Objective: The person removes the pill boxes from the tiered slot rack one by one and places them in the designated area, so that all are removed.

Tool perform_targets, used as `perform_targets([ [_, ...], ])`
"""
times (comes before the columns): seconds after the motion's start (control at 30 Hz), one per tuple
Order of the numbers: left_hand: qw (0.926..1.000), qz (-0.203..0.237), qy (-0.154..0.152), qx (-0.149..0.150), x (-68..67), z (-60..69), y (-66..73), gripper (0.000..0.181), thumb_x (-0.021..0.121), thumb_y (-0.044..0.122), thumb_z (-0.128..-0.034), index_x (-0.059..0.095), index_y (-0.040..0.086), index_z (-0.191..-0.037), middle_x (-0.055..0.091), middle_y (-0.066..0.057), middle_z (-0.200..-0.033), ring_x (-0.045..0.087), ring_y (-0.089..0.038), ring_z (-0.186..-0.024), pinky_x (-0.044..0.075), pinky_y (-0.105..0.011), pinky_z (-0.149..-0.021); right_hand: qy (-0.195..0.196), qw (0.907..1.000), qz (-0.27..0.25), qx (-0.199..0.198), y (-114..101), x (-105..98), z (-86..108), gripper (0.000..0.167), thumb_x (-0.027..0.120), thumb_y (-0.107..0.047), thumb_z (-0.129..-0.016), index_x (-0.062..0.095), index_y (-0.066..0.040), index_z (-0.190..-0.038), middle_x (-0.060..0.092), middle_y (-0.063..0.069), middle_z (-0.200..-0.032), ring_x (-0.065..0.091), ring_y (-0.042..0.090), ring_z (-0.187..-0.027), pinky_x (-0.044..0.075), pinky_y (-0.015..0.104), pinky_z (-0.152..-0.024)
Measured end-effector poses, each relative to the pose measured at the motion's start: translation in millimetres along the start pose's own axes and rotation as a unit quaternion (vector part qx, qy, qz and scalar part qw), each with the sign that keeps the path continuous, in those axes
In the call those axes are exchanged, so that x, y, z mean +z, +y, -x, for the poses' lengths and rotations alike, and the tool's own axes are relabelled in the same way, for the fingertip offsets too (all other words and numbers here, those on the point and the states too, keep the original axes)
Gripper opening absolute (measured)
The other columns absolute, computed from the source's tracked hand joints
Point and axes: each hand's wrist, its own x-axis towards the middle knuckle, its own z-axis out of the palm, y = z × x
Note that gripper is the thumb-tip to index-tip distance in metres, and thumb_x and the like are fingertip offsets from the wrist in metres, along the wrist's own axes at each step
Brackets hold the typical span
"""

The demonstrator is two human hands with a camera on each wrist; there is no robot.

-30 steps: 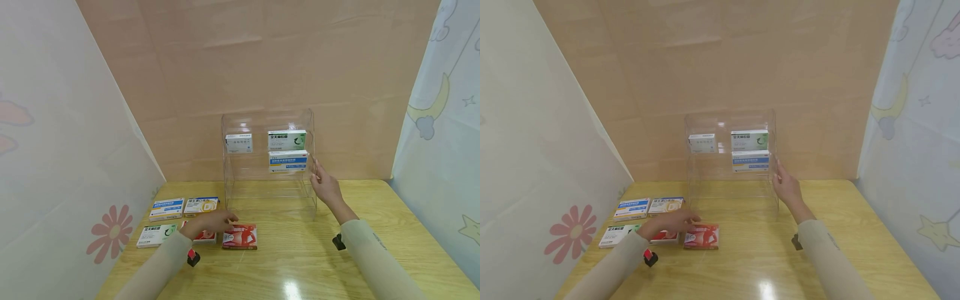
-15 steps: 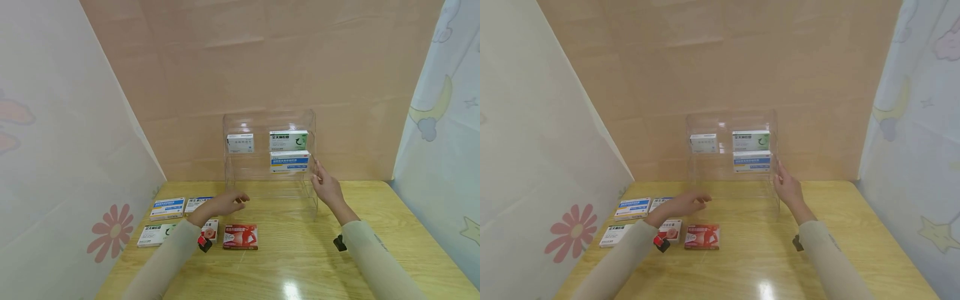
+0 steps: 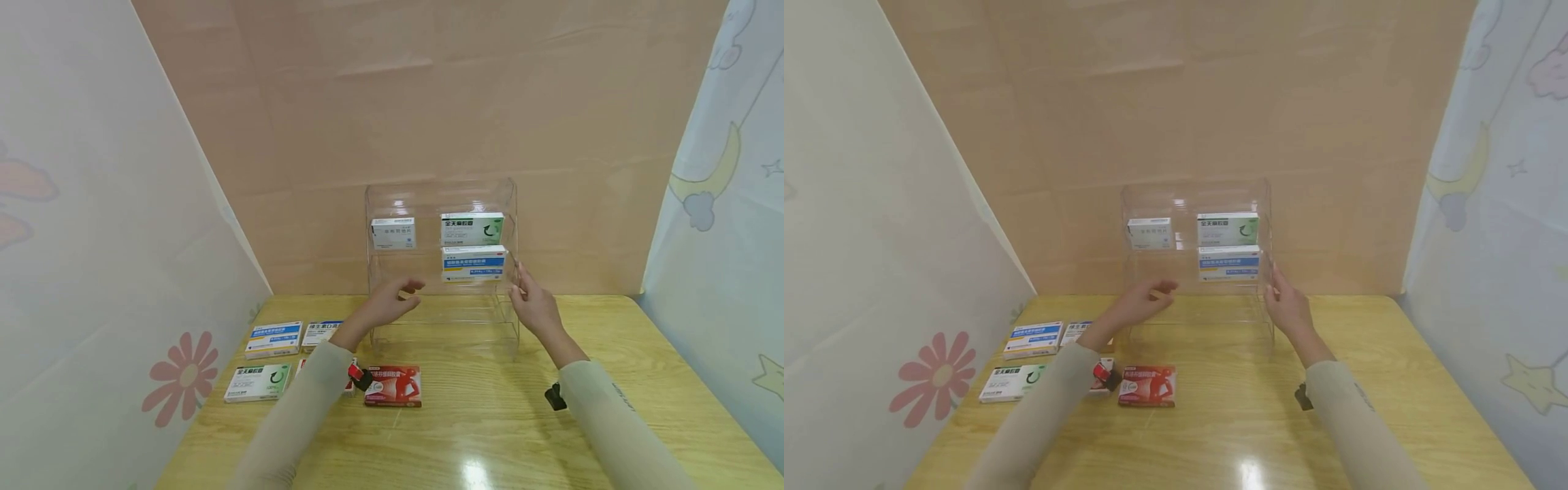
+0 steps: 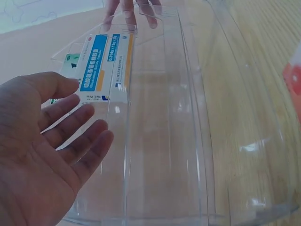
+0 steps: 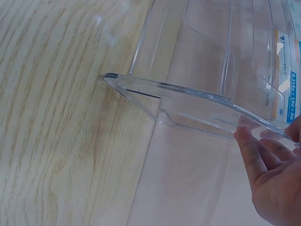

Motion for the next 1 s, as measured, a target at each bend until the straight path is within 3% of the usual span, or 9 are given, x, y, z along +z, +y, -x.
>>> perform_targets([
  [0.27, 0.9981, 0.035, 0.05, -0.01, 2.0, -26.8, 15.3, 0.049, 0.062, 0.021, -0.1017, 0.048, 0.011, -0.148, 0.052, -0.008, -0.149, 0.052, -0.026, -0.133, 0.049, -0.041, -0.106, 0.006, 1.0, -0.005, -0.001, 0.8, 1.9, -0.4, 0.063, 0.041, -0.025, -0.106, 0.017, -0.011, -0.162, 0.051, 0.029, -0.139, 0.063, 0.048, -0.113, 0.046, 0.032, -0.051],
  [0.57, 0.9936, 0.061, 0.093, -0.018, 8.4, -53.2, 28.0, 0.054, 0.064, 0.019, -0.1001, 0.045, 0.013, -0.15, 0.049, -0.006, -0.152, 0.054, -0.028, -0.131, 0.052, -0.04, -0.102, 0.01, 0.9999, 0.003, -0.008, 1.5, 1.2, 0.4, 0.062, 0.04, -0.026, -0.107, 0.018, -0.009, -0.162, 0.052, 0.031, -0.138, 0.064, 0.047, -0.111, 0.044, 0.033, -0.05],
  [0.77, 0.9924, 0.059, 0.107, -0.013, 14.3, -67.0, 32.3, 0.055, 0.066, 0.014, -0.0979, 0.046, 0.009, -0.149, 0.05, -0.007, -0.149, 0.052, -0.025, -0.132, 0.05, -0.034, -0.104, 0.009, 1.0, 0.004, -0.001, 1.2, 1.1, -0.3, 0.062, 0.041, -0.024, -0.106, 0.019, -0.01, -0.162, 0.053, 0.03, -0.137, 0.064, 0.047, -0.111, 0.043, 0.033, -0.05],
  [1.0, 0.9911, 0.033, 0.128, -0.017, 20.4, -78.1, 32.1, 0.053, 0.068, 0.015, -0.097, 0.049, 0.012, -0.147, 0.053, -0.007, -0.143, 0.057, -0.022, -0.124, 0.053, -0.03, -0.098, 0.003, 1.0, 0.003, 0.002, 1.5, 1.3, -0.7, 0.062, 0.042, -0.024, -0.106, 0.018, -0.012, -0.163, 0.052, 0.029, -0.139, 0.064, 0.046, -0.111, 0.045, 0.033, -0.05],
])
